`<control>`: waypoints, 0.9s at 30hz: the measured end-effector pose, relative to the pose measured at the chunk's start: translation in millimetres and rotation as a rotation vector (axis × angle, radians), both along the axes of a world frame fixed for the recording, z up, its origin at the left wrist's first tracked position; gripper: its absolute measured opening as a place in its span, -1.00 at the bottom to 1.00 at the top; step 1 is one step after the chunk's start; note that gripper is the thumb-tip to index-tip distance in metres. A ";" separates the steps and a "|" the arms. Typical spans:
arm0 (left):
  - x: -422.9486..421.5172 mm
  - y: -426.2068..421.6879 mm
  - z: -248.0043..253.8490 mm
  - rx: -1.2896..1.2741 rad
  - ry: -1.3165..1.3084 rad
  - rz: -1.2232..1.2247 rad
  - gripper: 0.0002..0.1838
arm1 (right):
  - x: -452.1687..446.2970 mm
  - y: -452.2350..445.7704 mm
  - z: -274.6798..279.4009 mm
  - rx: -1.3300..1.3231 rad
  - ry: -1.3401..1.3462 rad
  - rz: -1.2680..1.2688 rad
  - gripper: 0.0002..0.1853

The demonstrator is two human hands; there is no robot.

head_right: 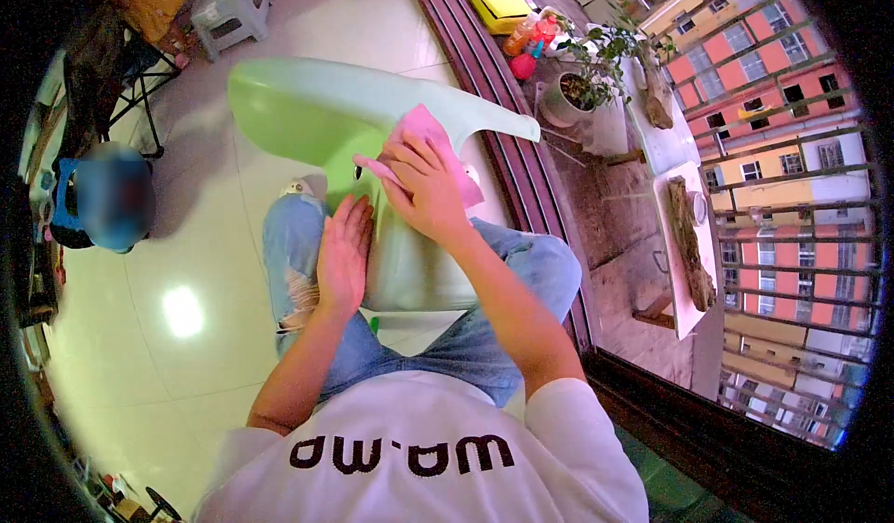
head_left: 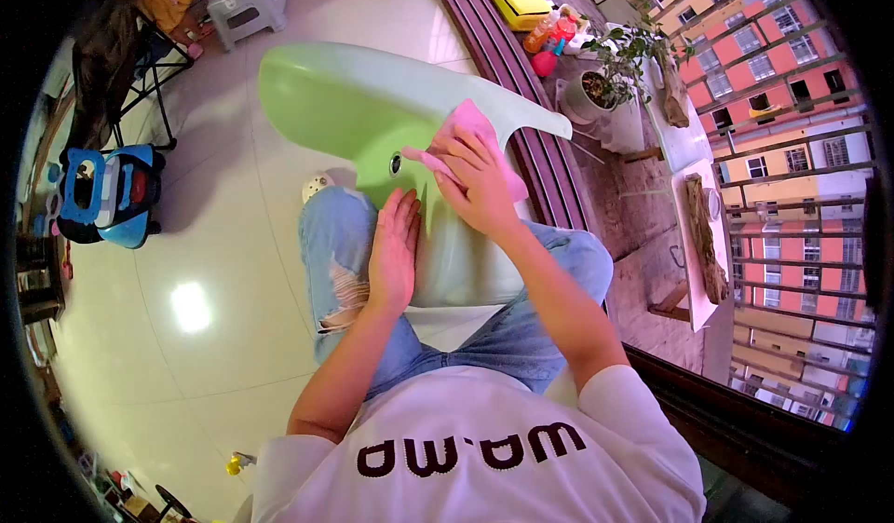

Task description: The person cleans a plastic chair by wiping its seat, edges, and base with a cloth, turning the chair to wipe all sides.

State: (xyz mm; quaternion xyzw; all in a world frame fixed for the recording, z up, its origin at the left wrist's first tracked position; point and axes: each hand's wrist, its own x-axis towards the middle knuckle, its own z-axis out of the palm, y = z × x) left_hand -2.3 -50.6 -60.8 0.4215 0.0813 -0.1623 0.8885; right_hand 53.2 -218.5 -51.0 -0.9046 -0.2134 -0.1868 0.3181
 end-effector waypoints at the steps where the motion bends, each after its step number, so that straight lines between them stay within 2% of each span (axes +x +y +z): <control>1: -0.1 1.0 -1.0 -0.021 0.001 0.000 -0.33 | -2.6 -2.8 -1.1 0.001 -0.001 0.002 -0.62; 4: 0.6 -0.1 -0.6 0.004 0.040 -0.020 -0.34 | -21.9 -12.0 -2.6 -0.027 0.013 0.019 -0.65; 6: 2.4 -0.3 -0.3 -0.003 0.050 -0.020 -0.34 | -52.3 -14.2 0.4 0.181 0.225 -0.002 -0.61; 9: 4.4 0.3 -10.6 -0.025 0.028 -0.020 -0.33 | -107.1 -19.0 4.8 0.230 0.378 -0.011 -0.61; 12: 3.8 0.2 -1.5 -0.025 0.020 -0.015 -0.33 | -135.4 -28.9 26.8 0.278 0.545 0.086 -0.68; 13: 3.1 0.6 3.2 -0.012 0.043 -0.016 -0.34 | -138.9 -30.8 45.5 0.450 0.889 -0.249 -0.69; 15: 3.0 1.5 1.9 -0.011 0.041 -0.022 -0.33 | -140.6 -35.4 63.0 0.622 1.220 -0.601 -0.70; 16: 3.1 1.7 1.4 -0.013 0.036 -0.021 -0.33 | -135.9 -39.1 67.0 0.795 1.016 -0.710 -0.70; 18: 3.0 1.0 -0.4 -0.008 0.020 -0.023 -0.34 | -128.0 -35.3 67.5 0.961 0.796 -0.807 -0.70; 19: 3.5 0.9 -0.6 -0.003 0.005 -0.023 -0.34 | -122.1 -19.8 64.3 0.946 0.552 -0.644 -0.71; 21: 3.5 1.1 0.1 0.004 0.014 -0.020 -0.35 | -106.3 8.6 51.3 0.630 0.148 -0.345 -0.67; 22: 3.2 1.2 0.1 0.008 0.026 -0.017 -0.36 | -96.0 19.9 41.1 0.337 -0.011 -0.211 -0.63; 23: 1.0 2.4 -1.6 0.011 0.023 -0.021 -0.36 | -87.9 30.3 36.0 0.167 0.104 -0.028 -0.56; 24: -1.9 4.2 -4.6 -0.053 0.065 0.016 -0.38 | -81.0 39.7 26.2 0.046 0.100 0.028 -0.60; 27: 2.2 3.2 -1.1 -0.190 0.150 0.107 -0.40 | -60.6 38.7 11.6 -0.046 0.078 0.080 -0.66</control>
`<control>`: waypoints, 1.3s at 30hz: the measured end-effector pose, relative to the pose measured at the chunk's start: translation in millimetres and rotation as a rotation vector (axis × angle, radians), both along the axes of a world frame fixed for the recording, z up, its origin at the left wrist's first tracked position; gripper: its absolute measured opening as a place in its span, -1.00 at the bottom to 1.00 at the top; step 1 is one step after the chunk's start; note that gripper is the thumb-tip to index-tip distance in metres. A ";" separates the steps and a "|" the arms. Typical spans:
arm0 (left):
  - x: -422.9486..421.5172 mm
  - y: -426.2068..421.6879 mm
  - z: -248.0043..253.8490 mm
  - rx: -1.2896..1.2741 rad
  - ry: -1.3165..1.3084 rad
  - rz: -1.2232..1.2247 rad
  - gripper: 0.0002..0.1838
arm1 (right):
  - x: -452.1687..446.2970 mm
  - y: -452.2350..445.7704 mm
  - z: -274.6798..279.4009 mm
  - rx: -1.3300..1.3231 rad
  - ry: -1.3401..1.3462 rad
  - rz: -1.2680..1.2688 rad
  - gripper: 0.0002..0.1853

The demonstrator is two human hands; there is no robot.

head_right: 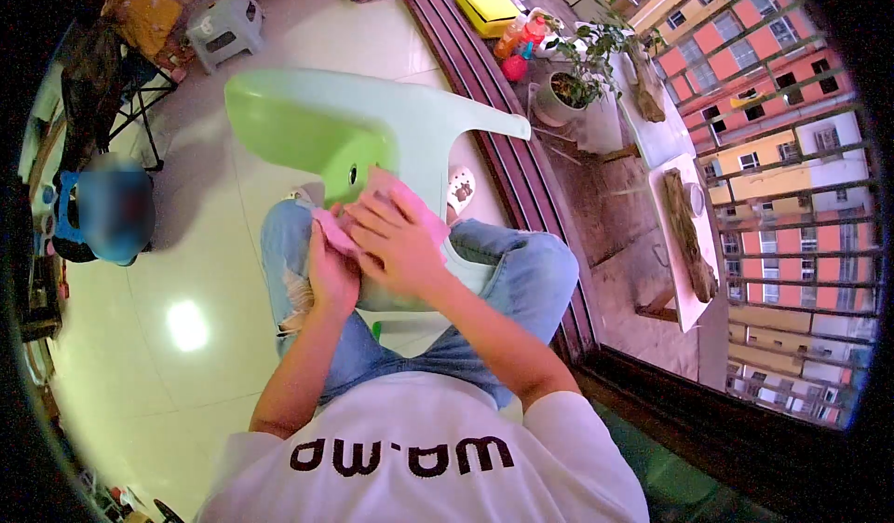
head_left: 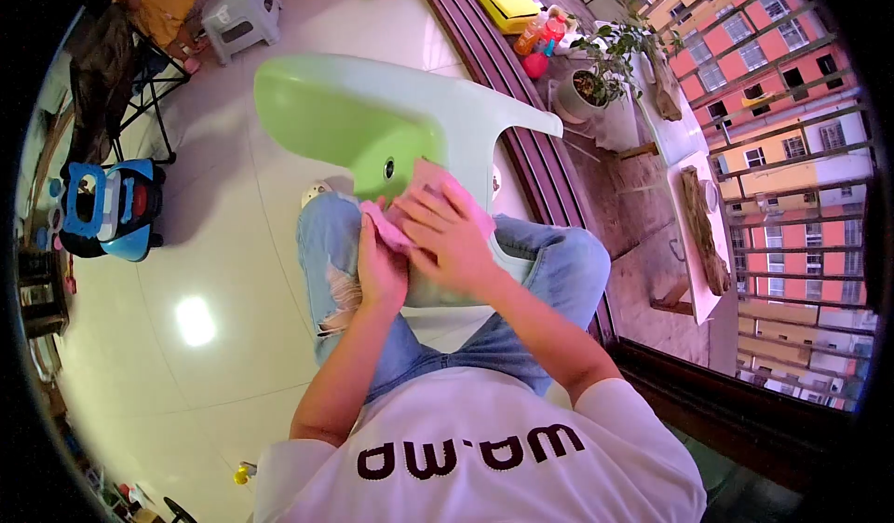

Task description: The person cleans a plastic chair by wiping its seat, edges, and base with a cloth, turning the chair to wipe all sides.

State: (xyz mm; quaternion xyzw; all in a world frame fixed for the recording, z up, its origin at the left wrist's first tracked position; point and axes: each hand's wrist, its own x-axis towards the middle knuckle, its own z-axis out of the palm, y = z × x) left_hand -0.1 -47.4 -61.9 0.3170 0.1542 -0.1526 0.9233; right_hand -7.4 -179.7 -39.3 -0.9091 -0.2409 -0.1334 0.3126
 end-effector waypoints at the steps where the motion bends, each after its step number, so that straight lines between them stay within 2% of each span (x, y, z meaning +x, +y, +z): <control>1: 0.2 1.3 -3.7 0.016 -0.003 0.003 -0.40 | 12.4 -5.9 -1.2 -0.086 -0.010 -0.005 -0.70; 5: -1.6 2.2 -2.8 0.090 -0.064 -0.039 -0.38 | 57.6 -31.3 -11.6 -0.054 -0.072 -0.076 -0.68; 7: -0.7 3.5 -3.9 0.144 -0.106 -0.084 -0.37 | 81.1 -43.9 -23.6 0.151 -0.123 -0.224 -0.67; 8: 0.0 3.6 -5.2 0.145 -0.108 -0.081 -0.37 | 92.0 -52.3 -28.8 0.152 -0.125 -0.222 -0.67; 10: -0.2 2.8 -9.9 0.127 -0.107 -0.084 -0.38 | 110.0 -75.1 -39.2 0.330 -0.029 -0.332 -0.62; 12: -0.1 2.1 -10.7 0.154 -0.121 -0.092 -0.36 | 126.4 -104.6 -54.7 0.259 -0.029 -0.358 -0.60; 13: 0.6 1.7 -10.0 0.181 -0.136 -0.102 -0.35 | 125.6 -117.9 -44.2 0.199 0.273 -0.477 -0.61; 14: 0.7 0.7 -8.9 0.182 -0.142 -0.104 -0.35 | 126.2 -133.0 -46.5 0.247 0.230 -0.488 -0.61; 15: 0.7 -0.7 -7.5 0.194 -0.113 -0.107 -0.36 | 127.5 -154.5 -52.2 0.138 0.284 -0.577 -0.60; 16: 1.1 -1.3 -6.3 0.206 -0.084 -0.109 -0.36 | 122.6 -178.7 -56.1 0.077 0.463 -0.729 -0.55; 17: 1.2 -1.2 -5.3 0.205 -0.088 -0.107 -0.36 | 112.0 -206.1 -66.4 -0.004 0.290 -0.658 -0.43; 19: 1.2 -1.3 -4.5 0.223 -0.083 -0.118 -0.36 | 92.3 -244.2 -51.2 -0.301 0.633 -0.918 -0.29; 20: 0.9 -0.8 -4.8 0.219 -0.083 -0.117 -0.36 | 77.9 -263.4 -56.6 -0.410 0.589 -0.971 -0.36; 21: 1.0 -0.6 -5.8 0.215 -0.089 -0.117 -0.37 | 68.3 -320.7 -104.1 -0.440 0.481 -0.852 -0.44; 22: 0.9 -1.0 -7.0 0.211 -0.093 -0.120 -0.37 | 63.7 -316.4 -87.3 -0.447 0.482 -0.858 -0.44; 24: 1.3 -0.8 -9.4 0.203 -0.104 -0.126 -0.38 | 50.2 -305.4 -56.0 0.063 0.396 -0.958 -0.67; 25: 1.0 -0.9 -9.9 0.204 -0.119 -0.126 -0.38 | 46.9 -295.9 -55.0 0.429 0.342 -0.899 -0.63; 27: 0.8 -0.4 -4.7 0.193 -0.119 -0.133 -0.38 | 25.8 -218.1 -3.2 0.840 0.357 -0.840 -0.63; 28: 0.4 0.1 -2.0 0.185 -0.120 -0.134 -0.38 | 12.8 -176.5 26.5 0.621 0.570 -0.872 -0.57; 29: -0.3 -0.5 -0.8 0.186 -0.120 -0.136 -0.38 | -2.4 -185.1 -42.9 0.607 0.295 -0.741 -0.68; 31: -3.5 -2.9 0.6 0.249 -0.236 -0.135 -0.39 | -33.1 -84.1 -18.9 0.338 0.385 -0.536 -0.65; 33: -9.0 -5.1 -0.1 0.320 -0.301 -0.148 -0.38 | -57.0 -18.3 -31.4 -0.009 0.323 -0.310 -0.59; 34: -10.9 -5.4 -1.2 0.391 -0.366 -0.162 -0.36 | -61.6 -0.3 -32.3 -0.094 0.281 -0.270 -0.55; 35: -11.5 -5.2 -6.9 0.408 -0.432 -0.197 -0.21 | -58.7 9.2 -27.3 -0.007 0.207 -0.319 -0.53; 39: -13.5 -13.4 -13.3 0.559 -0.564 -0.134 -0.11 | -4.1 -7.1 -20.9 0.161 0.125 -0.368 -0.51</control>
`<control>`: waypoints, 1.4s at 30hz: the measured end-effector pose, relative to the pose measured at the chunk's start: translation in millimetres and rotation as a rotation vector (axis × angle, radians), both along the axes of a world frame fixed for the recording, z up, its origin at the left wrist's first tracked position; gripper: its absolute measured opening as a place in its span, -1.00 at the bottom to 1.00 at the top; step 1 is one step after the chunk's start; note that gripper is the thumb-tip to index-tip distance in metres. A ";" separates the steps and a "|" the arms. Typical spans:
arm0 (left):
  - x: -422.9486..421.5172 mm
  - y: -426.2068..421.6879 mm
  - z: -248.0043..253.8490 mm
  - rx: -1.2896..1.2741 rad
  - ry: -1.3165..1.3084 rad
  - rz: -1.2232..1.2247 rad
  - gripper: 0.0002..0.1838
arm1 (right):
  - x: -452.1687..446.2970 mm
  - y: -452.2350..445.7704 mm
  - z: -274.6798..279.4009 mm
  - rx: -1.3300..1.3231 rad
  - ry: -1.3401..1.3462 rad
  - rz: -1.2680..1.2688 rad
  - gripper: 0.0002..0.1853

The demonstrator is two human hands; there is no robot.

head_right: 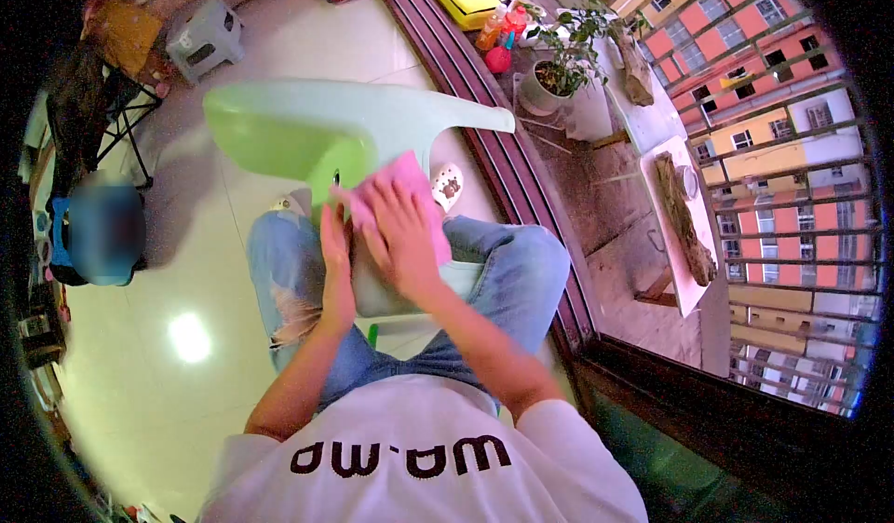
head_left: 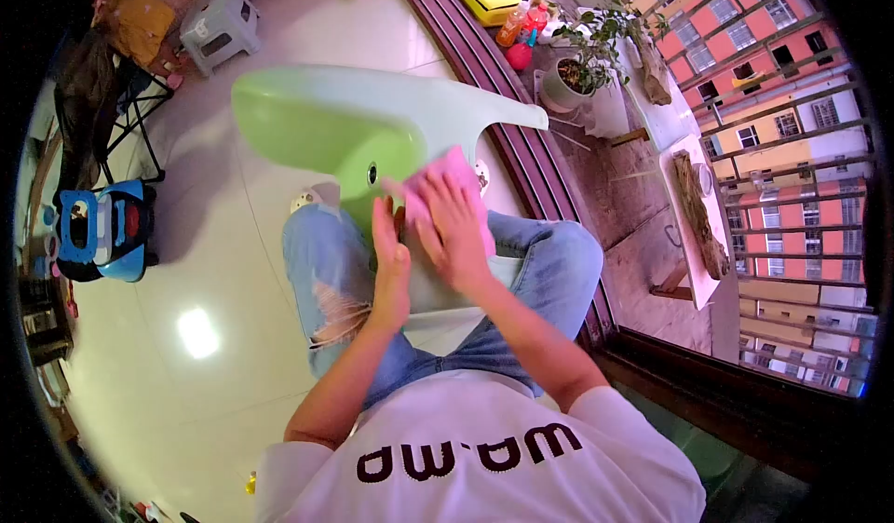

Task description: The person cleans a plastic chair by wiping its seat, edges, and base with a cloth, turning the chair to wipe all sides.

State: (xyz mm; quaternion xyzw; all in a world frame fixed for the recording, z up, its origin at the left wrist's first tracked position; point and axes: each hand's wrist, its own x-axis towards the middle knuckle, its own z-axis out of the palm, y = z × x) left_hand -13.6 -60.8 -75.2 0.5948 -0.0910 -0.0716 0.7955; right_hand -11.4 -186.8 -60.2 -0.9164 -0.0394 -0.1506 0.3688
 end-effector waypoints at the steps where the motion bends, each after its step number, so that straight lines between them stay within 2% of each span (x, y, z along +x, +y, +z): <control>1: 0.4 -0.7 6.1 0.000 -0.006 -0.006 -0.11 | 23.2 -9.5 -2.2 0.007 0.007 0.010 -0.49; 3: -2.4 1.6 21.1 0.186 -0.107 -0.127 -0.11 | 66.2 -22.7 -3.9 0.033 -0.031 -0.029 -0.50; 8: -0.3 1.7 22.7 0.360 -0.170 -0.128 -0.16 | 145.5 -54.0 -5.9 0.019 -0.069 -0.100 -0.59; 11: 0.7 2.4 23.8 0.431 -0.183 -0.121 -0.18 | 169.9 -78.8 -10.6 -0.093 -0.058 -0.243 -0.61; 13: 1.1 3.2 24.2 0.463 -0.199 -0.110 -0.20 | 177.6 -100.1 -8.4 -0.034 0.280 -0.318 -0.57; 16: -0.2 2.8 22.3 0.439 -0.209 -0.104 -0.23 | 176.3 -139.3 -38.8 0.033 0.303 -0.438 -0.52; 18: -1.0 2.6 23.4 0.442 -0.207 -0.106 -0.23 | 165.4 -171.9 -65.4 0.032 0.261 -0.503 -0.55; 20: -1.9 3.1 25.4 0.442 -0.207 -0.108 -0.24 | 142.9 -212.3 -78.7 -0.047 0.228 -0.377 -0.55; 21: -2.3 3.6 26.8 0.451 -0.207 -0.111 -0.24 | 127.2 -225.0 -100.7 -0.027 0.127 -0.491 -0.56; 23: -1.0 3.0 26.6 0.452 -0.213 -0.108 -0.24 | 95.3 -229.1 -65.3 0.132 0.193 -0.393 -0.55; 25: -1.4 3.3 24.7 0.470 -0.226 -0.093 -0.25 | 73.8 -243.8 -58.1 -0.131 0.413 -0.605 -0.56; 26: -0.9 3.6 24.5 0.464 -0.226 -0.092 -0.25 | 70.8 -246.1 -58.4 -0.137 0.412 -0.605 -0.56; 27: -0.2 3.8 24.3 0.470 -0.233 -0.089 -0.26 | 69.4 -246.2 -55.0 -0.069 0.273 -0.606 -0.56; 28: -0.5 3.7 24.6 0.478 -0.239 -0.087 -0.26 | 67.4 -239.1 -43.3 0.001 0.137 -0.604 -0.56; 29: -1.2 3.4 24.7 0.475 -0.240 -0.086 -0.26 | 67.1 -230.1 -32.7 -0.002 0.135 -0.604 -0.56; 31: -1.6 3.9 23.8 0.482 -0.235 -0.082 -0.30 | 77.8 -172.3 18.4 0.126 0.325 -0.606 -0.63; 35: -2.3 2.6 23.6 0.422 -0.219 -0.074 -0.32 | 90.7 -113.1 -5.2 -0.154 -0.174 -0.071 -0.67; 37: -3.0 3.2 24.1 0.454 -0.215 -0.067 -0.33 | 71.5 -82.2 -16.7 -0.134 -0.139 -0.135 -0.69; 38: -2.8 4.1 23.8 0.453 -0.218 -0.060 -0.33 | 65.1 -77.9 -16.0 -0.146 -0.042 -0.115 -0.69; 42: -1.5 3.8 18.8 0.433 -0.223 -0.048 -0.33 | 9.4 -61.8 7.8 -0.111 -0.020 -0.012 -0.80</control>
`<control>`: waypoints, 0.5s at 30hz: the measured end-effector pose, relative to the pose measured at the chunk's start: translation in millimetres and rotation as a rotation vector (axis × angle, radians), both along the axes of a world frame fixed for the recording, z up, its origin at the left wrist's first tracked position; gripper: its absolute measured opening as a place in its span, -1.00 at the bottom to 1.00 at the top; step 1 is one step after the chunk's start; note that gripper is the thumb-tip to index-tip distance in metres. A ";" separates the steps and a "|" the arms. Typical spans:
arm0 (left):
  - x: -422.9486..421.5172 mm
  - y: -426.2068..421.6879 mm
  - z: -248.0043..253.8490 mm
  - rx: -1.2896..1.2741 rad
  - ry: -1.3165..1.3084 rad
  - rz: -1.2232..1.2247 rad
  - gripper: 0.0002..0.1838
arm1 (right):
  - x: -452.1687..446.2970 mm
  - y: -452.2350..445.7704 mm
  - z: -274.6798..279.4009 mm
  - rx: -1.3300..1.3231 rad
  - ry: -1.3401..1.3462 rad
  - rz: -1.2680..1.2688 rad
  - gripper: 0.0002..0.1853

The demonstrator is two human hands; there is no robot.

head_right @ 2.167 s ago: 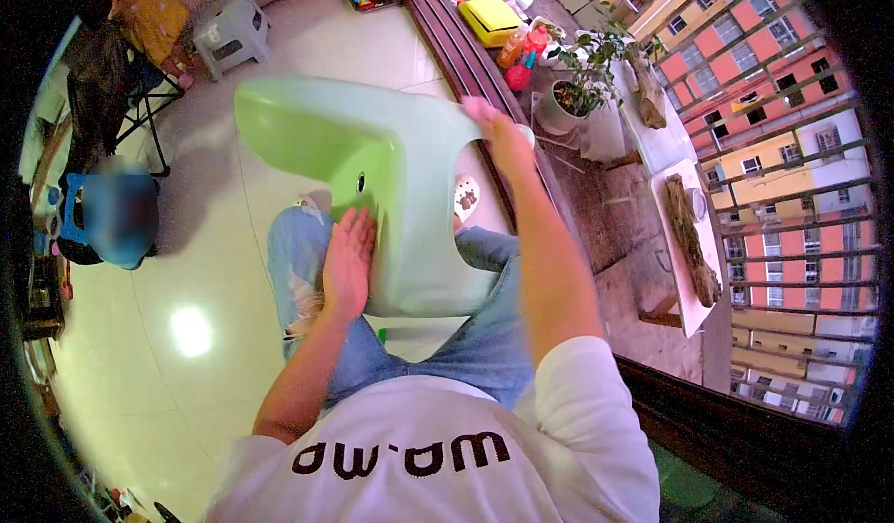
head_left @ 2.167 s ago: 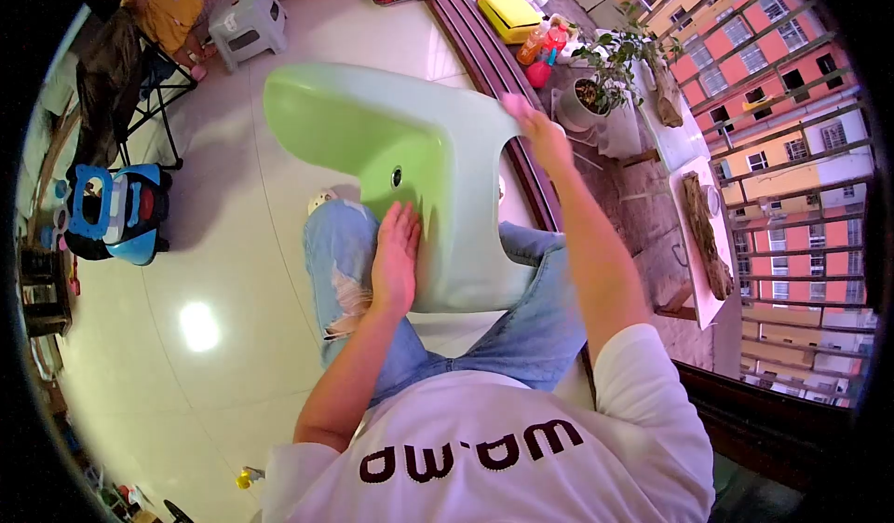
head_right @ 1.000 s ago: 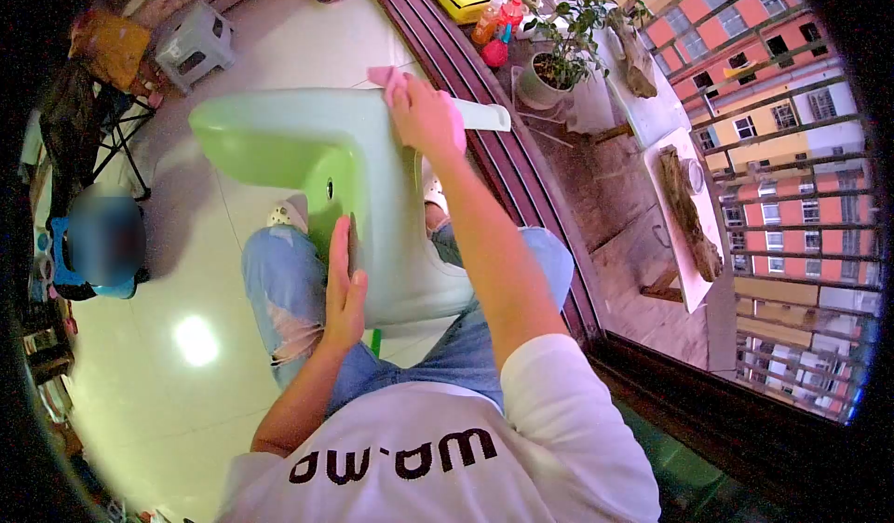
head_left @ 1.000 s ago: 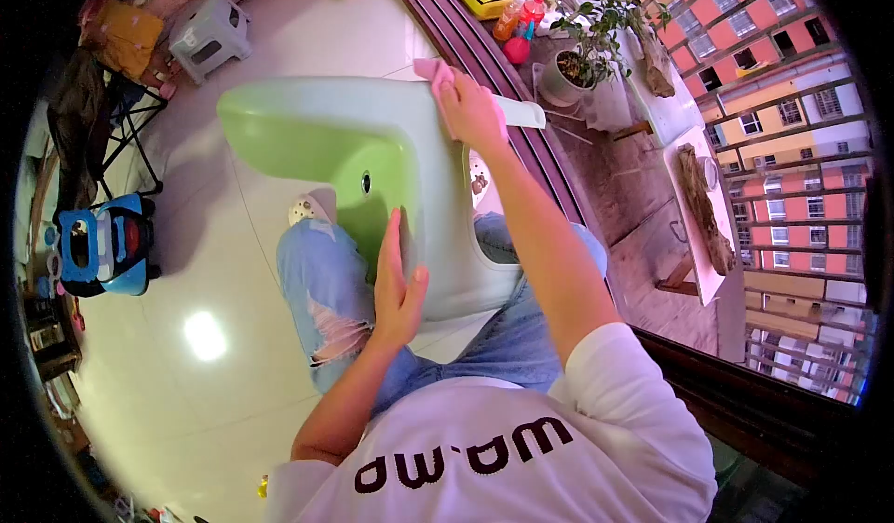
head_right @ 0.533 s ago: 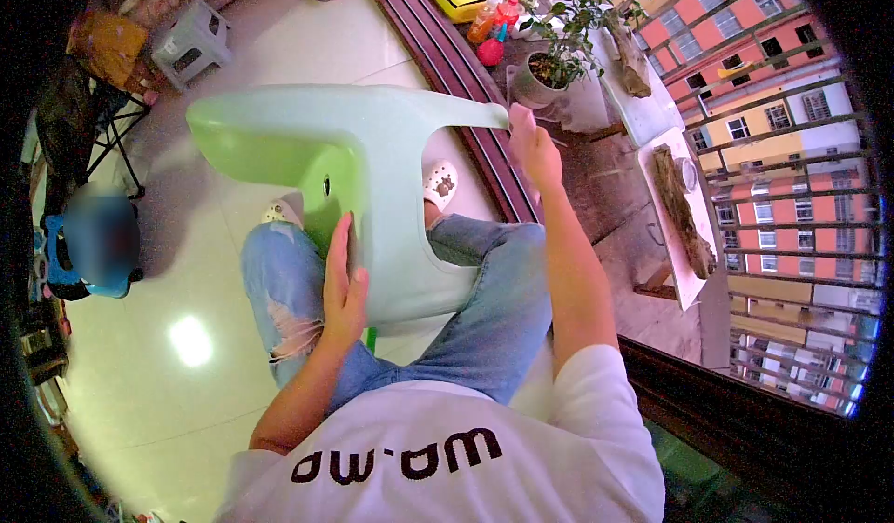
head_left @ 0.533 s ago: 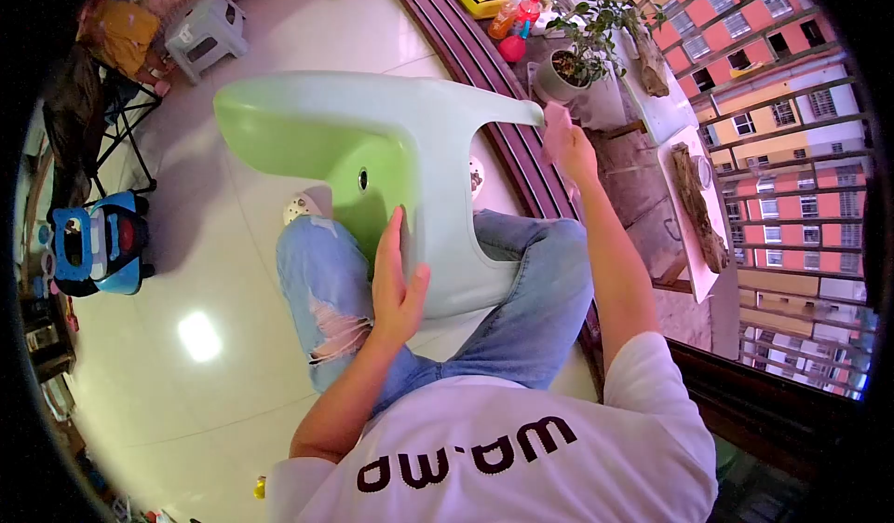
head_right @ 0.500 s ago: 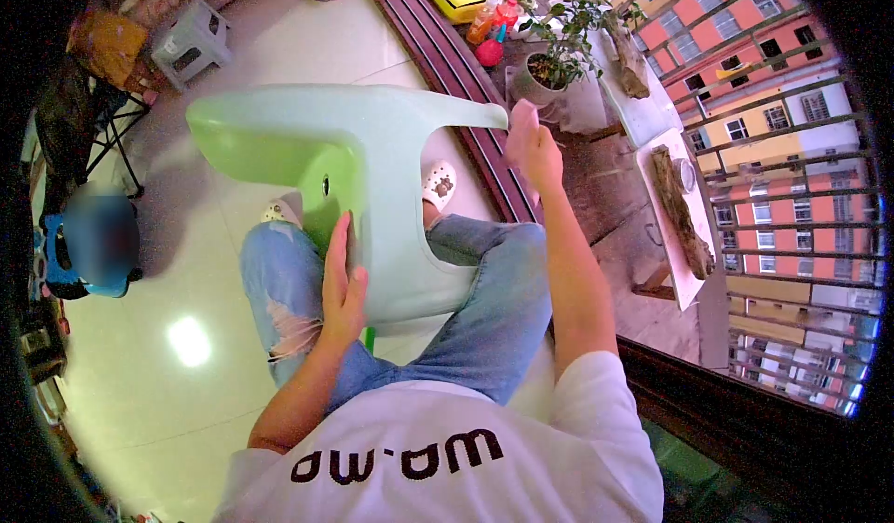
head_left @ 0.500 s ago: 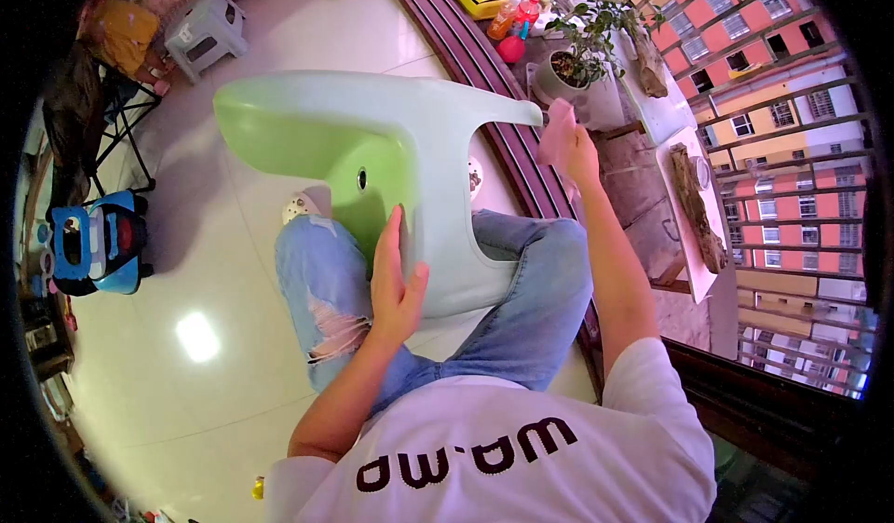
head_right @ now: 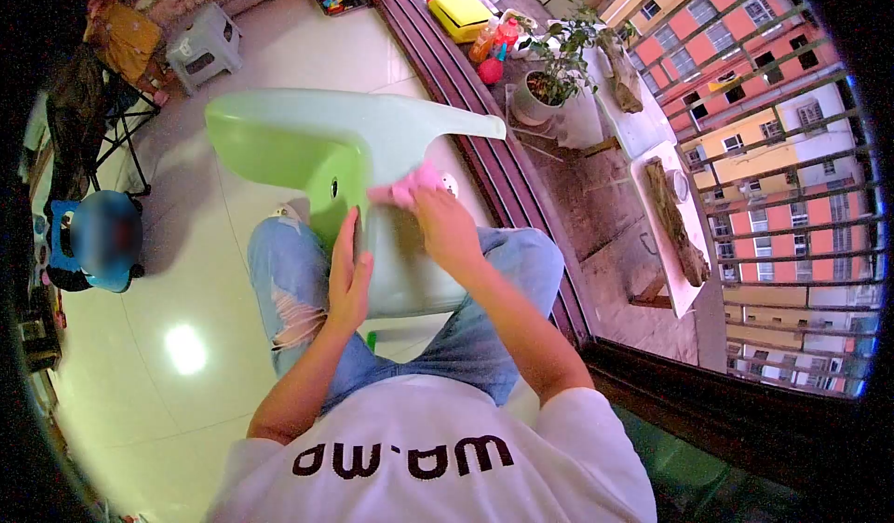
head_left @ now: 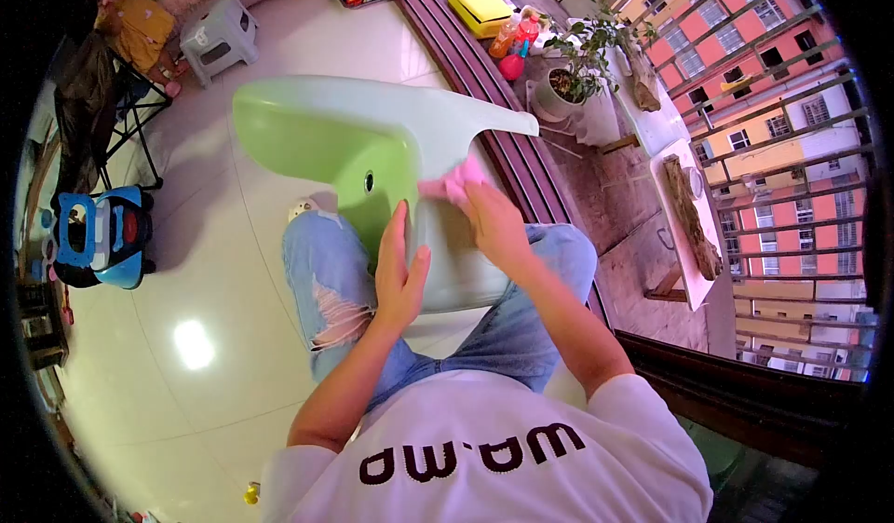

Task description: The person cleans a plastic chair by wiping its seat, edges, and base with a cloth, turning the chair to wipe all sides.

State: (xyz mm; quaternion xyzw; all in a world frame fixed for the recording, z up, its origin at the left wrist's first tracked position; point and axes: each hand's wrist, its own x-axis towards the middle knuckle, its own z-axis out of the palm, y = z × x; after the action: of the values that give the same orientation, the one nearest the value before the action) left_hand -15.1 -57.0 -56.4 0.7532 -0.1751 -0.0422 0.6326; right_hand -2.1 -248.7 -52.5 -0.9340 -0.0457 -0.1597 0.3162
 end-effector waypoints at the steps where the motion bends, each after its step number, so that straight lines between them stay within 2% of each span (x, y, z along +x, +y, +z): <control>1: 0.3 -0.1 -1.8 0.002 0.001 0.006 -0.33 | -14.7 -1.6 3.8 0.019 0.031 0.046 -0.81; 2: 0.8 -0.2 -4.2 0.001 -0.001 0.005 -0.33 | -31.9 -3.5 8.0 0.018 0.029 0.044 -0.81; 4: 2.2 -0.9 -6.6 -0.128 0.078 0.011 -0.34 | -57.3 -8.8 25.2 -0.107 0.375 0.171 -0.80; 5: 2.0 -0.7 -5.0 -0.129 0.079 0.011 -0.34 | -62.0 -13.5 40.7 -0.107 0.377 0.171 -0.80; 7: 2.0 -1.1 3.1 -0.237 0.148 -0.003 -0.34 | -67.1 -17.6 86.9 0.311 1.150 0.047 -0.78; 9: 4.6 -0.1 -9.0 -0.275 0.189 0.008 -0.33 | -78.9 -36.3 57.9 0.539 0.459 -0.030 -0.71; 10: 5.5 0.9 -14.0 -0.311 0.226 0.016 -0.33 | -80.2 -44.9 56.9 0.538 0.464 -0.025 -0.71; 12: 6.4 3.3 -17.3 -0.404 0.295 0.028 -0.34 | -76.2 -54.9 65.1 1.081 0.266 -0.444 -0.69; 13: 7.5 4.1 -16.4 -0.498 0.363 0.033 -0.34 | -78.4 -47.8 68.6 1.084 0.269 -0.443 -0.69; 15: 10.1 5.1 -15.9 -0.560 0.420 0.049 -0.35 | -91.6 -15.4 67.6 0.771 0.167 -0.569 -0.73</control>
State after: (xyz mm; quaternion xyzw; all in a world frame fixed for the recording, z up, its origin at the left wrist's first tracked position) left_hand -5.0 -51.9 -72.3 0.5292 -0.0278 -0.1317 0.8378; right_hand -93.7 -264.0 15.2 -0.7338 0.2998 -0.1695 0.5856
